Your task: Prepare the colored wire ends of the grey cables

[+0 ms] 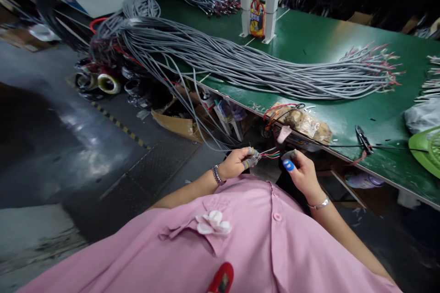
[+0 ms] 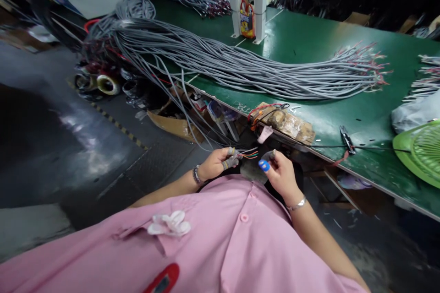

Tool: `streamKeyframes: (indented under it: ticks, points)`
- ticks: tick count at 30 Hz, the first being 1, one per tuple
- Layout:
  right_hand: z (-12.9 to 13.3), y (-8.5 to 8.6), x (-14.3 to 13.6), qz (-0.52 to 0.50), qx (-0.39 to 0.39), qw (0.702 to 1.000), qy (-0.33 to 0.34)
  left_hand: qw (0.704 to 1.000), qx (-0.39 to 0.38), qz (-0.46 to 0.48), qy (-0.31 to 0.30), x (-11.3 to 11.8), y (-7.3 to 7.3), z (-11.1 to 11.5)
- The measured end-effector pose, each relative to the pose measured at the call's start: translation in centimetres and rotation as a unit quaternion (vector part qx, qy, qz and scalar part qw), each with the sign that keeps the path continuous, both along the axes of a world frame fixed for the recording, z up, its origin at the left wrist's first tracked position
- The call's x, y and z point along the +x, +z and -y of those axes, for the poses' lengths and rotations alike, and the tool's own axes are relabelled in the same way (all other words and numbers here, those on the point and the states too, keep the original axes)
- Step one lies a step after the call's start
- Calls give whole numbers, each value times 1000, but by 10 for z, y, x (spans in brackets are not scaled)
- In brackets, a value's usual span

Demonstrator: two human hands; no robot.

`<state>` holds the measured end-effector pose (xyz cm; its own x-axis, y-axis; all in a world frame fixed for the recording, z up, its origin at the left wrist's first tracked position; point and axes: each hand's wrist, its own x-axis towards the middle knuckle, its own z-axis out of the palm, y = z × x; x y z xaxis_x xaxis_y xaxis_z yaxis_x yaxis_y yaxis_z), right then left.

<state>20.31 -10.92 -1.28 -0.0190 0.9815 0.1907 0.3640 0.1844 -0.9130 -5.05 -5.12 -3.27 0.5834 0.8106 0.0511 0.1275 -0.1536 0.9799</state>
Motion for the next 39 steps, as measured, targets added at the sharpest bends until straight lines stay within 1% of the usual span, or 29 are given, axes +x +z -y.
streamKeyframes:
  ticks: [4,6,7,9,11,12,13,15,17,18,19,20,21,22,23,25,27,29,31,35,39]
  points:
    - [3,12,-10,119,45,992,17,998,35,-36,-47,2,6,-1]
    - [4,14,-12,145,54,988,29,998,18,-29,-59,2,6,-1]
    - [4,15,-12,144,57,987,33,998,-2,-15,-54,2,4,-1]
    - [4,15,-12,121,56,991,34,998,-49,23,-23,3,-1,-1]
    - [3,16,-12,84,48,995,29,996,-64,46,37,3,-7,0]
    - [3,17,-12,67,43,996,29,995,-49,45,75,3,-9,1]
    - [4,18,-12,54,37,997,31,993,-16,34,112,3,-9,2]
    - [4,21,-13,43,28,998,43,982,73,6,177,1,-7,4]
    - [4,27,-14,44,28,997,62,969,141,-10,202,0,0,5]
    - [4,30,-15,46,32,996,73,968,153,-8,201,-1,5,5]
    - [5,34,-16,48,39,995,85,970,146,2,197,-1,9,5]
    - [5,38,-17,47,47,993,95,974,117,22,193,-1,14,5]
    - [5,41,-18,43,54,992,104,977,68,54,193,0,18,4]
    - [5,44,-19,33,59,992,106,976,5,99,193,1,22,4]
    - [5,47,-21,18,59,993,101,968,-67,152,189,1,25,4]
    - [5,50,-27,-27,50,996,76,932,-203,257,155,2,30,5]
    - [5,51,-37,-81,35,995,53,896,-284,327,100,3,32,9]
    - [4,52,-49,-127,27,990,52,877,-317,356,58,4,33,14]
    - [1,53,-61,-164,19,985,58,871,-326,365,38,5,32,18]
    - [-5,55,-77,-229,11,973,38,873,-332,358,19,9,29,21]
    - [-9,55,-82,-296,-11,955,21,873,-338,352,20,10,27,22]
